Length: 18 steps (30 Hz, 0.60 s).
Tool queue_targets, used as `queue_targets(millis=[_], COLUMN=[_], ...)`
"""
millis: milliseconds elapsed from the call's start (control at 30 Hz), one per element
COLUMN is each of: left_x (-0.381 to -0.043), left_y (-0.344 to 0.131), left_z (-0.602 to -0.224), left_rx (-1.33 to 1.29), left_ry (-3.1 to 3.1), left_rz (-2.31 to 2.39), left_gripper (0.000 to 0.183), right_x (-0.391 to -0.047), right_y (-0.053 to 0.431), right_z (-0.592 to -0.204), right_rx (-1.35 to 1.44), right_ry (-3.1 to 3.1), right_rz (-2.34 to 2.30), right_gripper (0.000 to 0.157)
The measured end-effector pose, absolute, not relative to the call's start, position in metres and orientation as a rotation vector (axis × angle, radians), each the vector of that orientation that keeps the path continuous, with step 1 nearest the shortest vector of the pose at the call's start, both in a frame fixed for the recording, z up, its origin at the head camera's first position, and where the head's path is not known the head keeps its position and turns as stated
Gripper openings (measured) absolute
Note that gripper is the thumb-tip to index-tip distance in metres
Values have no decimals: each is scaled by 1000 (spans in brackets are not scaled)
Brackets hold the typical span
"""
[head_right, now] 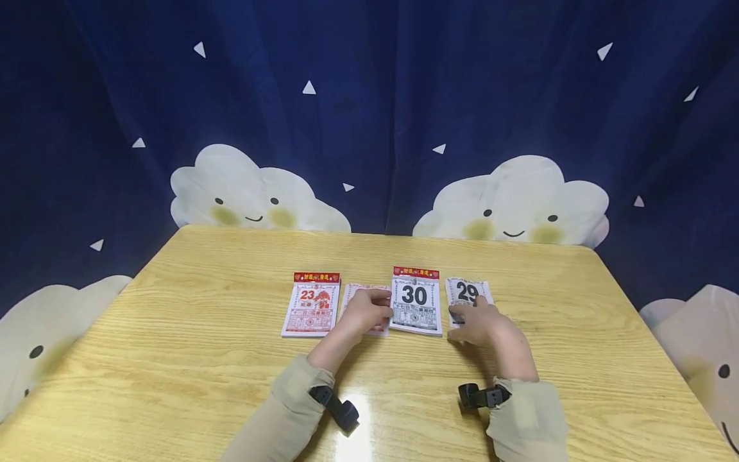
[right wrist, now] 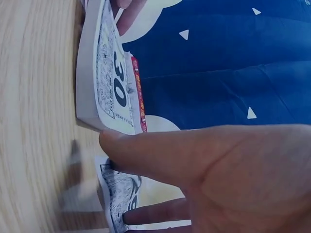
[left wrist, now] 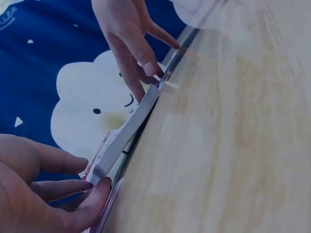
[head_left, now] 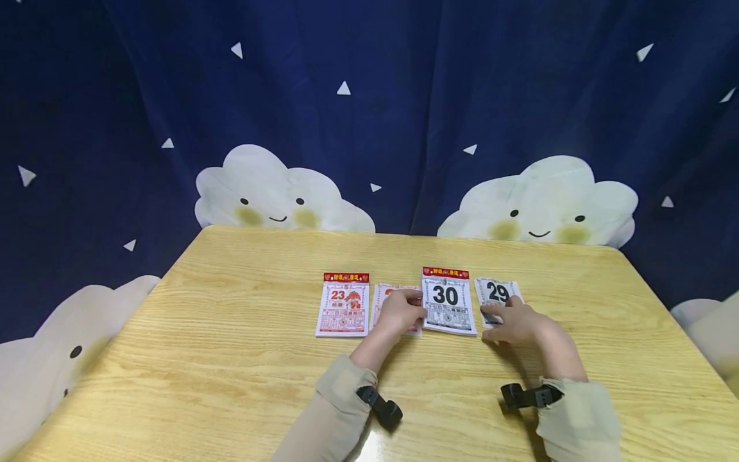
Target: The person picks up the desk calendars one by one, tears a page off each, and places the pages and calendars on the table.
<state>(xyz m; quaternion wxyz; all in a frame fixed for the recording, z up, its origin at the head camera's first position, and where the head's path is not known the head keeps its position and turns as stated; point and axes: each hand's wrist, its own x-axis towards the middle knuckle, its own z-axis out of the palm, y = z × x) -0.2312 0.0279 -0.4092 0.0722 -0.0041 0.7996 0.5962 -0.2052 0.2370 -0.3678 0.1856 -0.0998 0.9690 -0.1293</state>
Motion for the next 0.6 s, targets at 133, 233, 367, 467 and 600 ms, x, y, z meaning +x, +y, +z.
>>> queue_targets(millis=[133,233,367,467,600], left_x=[-231,-231,-230,-231,-233], left_y=[28,29,28,27,23], left_z=[-410,-411,-410,-412,-411], left_rx=[-2,-2,8,28,57], left_ry=[2398,2392,2385,2374,2342], left_rz=[1799,1802,1796,1798,1807], left_gripper=[40,40,39,35,30], right_x=[-205,-205,-207,-209,-213], right_y=[237,237,237,237,237], right_z=[-366,-365,-363,-363,-362], right_rx=[-303,-307,-302,-318,-282], right_ry=[2714,2708,2718,2754,2806], right_rz=[-364,-353,-348,-374,-397], right_gripper=[59,58,56,52,48])
